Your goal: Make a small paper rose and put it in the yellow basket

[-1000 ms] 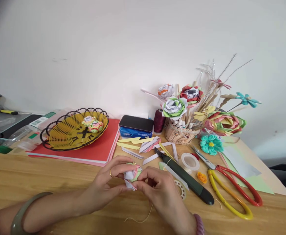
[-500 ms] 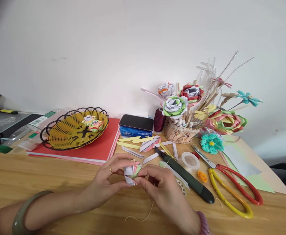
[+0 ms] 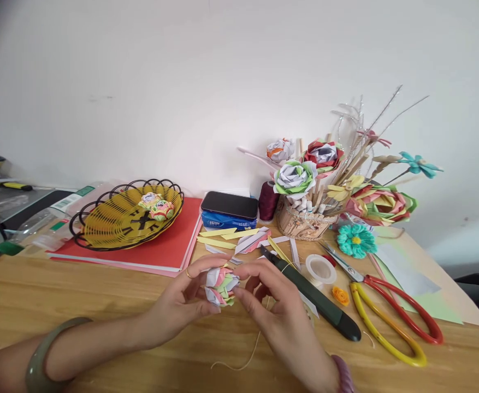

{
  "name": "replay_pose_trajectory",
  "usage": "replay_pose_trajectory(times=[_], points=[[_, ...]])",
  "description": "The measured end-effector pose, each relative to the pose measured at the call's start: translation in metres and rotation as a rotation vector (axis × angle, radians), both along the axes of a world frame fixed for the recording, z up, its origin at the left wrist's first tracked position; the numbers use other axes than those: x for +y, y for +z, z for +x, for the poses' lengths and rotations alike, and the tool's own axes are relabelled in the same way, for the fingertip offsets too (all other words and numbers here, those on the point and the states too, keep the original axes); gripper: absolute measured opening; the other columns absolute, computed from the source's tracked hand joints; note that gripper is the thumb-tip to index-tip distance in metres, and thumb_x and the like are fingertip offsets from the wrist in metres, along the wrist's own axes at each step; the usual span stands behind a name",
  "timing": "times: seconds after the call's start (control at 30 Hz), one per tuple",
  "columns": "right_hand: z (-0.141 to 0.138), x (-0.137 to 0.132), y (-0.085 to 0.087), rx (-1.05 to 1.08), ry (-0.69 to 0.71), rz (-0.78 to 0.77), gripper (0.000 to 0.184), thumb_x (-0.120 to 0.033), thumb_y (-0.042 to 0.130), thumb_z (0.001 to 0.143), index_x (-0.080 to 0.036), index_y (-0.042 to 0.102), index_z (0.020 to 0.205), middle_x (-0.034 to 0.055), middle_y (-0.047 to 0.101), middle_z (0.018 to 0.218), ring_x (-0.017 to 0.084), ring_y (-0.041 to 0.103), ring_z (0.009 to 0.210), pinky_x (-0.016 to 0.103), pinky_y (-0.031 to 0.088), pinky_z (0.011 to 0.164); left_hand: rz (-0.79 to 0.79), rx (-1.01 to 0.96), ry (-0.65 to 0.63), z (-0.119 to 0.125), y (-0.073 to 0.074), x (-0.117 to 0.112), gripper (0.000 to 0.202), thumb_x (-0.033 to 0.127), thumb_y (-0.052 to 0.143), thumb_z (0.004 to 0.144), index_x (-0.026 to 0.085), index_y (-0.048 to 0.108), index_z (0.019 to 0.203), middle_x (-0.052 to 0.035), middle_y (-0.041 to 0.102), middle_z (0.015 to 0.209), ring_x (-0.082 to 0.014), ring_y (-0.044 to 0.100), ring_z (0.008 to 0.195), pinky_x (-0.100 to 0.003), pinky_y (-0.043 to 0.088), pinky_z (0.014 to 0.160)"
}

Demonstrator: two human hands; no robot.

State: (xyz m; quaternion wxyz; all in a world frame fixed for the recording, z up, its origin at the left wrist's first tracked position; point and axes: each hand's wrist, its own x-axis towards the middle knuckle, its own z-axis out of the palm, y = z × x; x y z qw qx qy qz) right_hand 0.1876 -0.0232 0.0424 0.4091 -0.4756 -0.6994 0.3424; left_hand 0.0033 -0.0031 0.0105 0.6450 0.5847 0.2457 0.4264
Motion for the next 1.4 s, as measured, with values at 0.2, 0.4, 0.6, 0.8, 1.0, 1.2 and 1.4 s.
replay_pose_trajectory(times=[0.2,0.4,0.6,0.8,1.0,1.2,1.4], points=[[0.003,0.001,-0.001,-0.130,-0.003,0.144,0.008,-0.019,0.053,0.085,-0.022,0.060,0.089,0.0026,0.058,0.082,0.014,0.057,0.069,0.024,0.049,0.060,-0.378,-0.049,-0.265,-0.002,0.002,0.009,0.074,0.022,0.069,0.069,0.032,0.034,0.134,-0.0047,0.061,0.108,-0.0169,0.061,0.090,-0.024,0.049,0.068],[0.004,0.001,0.007,-0.187,0.111,0.254,0.017,-0.010,0.047,0.086,-0.022,0.059,0.087,0.0040,0.059,0.082,0.015,0.059,0.074,0.024,0.050,0.062,-0.620,-0.054,-0.313,-0.003,0.004,0.016,0.056,0.050,0.047,0.082,0.017,0.044,0.128,-0.0109,0.069,0.081,-0.0188,0.067,0.063,-0.024,0.048,0.050],[0.003,-0.001,0.005,-0.177,0.021,0.308,0.015,-0.011,0.053,0.083,-0.022,0.059,0.092,0.0039,0.058,0.090,0.012,0.059,0.071,0.022,0.051,0.061,-0.652,-0.096,-0.348,-0.005,0.009,0.015,0.057,0.031,0.066,0.074,0.020,0.046,0.126,-0.0078,0.068,0.086,-0.0144,0.067,0.066,-0.021,0.050,0.056],[0.002,-0.002,0.003,-0.158,-0.052,0.333,0.012,-0.013,0.054,0.083,-0.022,0.060,0.087,0.0037,0.060,0.086,0.015,0.061,0.075,0.023,0.052,0.059,-0.568,-0.192,-0.373,-0.004,0.007,0.017,0.051,0.020,0.071,0.069,0.023,0.052,0.117,-0.0064,0.064,0.098,-0.0165,0.068,0.073,-0.017,0.050,0.052],[0.001,-0.003,0.005,-0.149,-0.141,0.371,0.009,-0.015,0.055,0.082,-0.023,0.059,0.084,0.0036,0.059,0.083,0.016,0.060,0.075,0.023,0.051,0.056,-0.563,-0.176,-0.289,-0.003,0.004,0.017,0.058,0.015,0.077,0.060,0.022,0.053,0.112,-0.0050,0.067,0.088,-0.0130,0.066,0.060,-0.017,0.050,0.047],[0.000,-0.010,0.010,-0.217,-0.113,0.452,0.012,-0.011,0.056,0.078,-0.022,0.056,0.080,0.0007,0.058,0.072,0.013,0.055,0.061,0.023,0.046,0.051,-0.447,-0.142,-0.182,-0.001,0.005,0.016,0.058,0.020,0.074,0.064,0.025,0.051,0.117,-0.0074,0.062,0.108,-0.0166,0.065,0.077,-0.016,0.049,0.049],[-0.005,-0.005,0.008,-0.263,-0.113,0.377,0.006,-0.014,0.056,0.080,-0.020,0.057,0.081,0.0013,0.058,0.072,0.012,0.054,0.058,0.022,0.047,0.050,-0.283,-0.171,-0.066,0.002,-0.005,0.017,0.056,0.012,0.077,0.059,0.025,0.056,0.109,-0.0047,0.061,0.112,-0.0151,0.062,0.087,-0.024,0.050,0.071]])
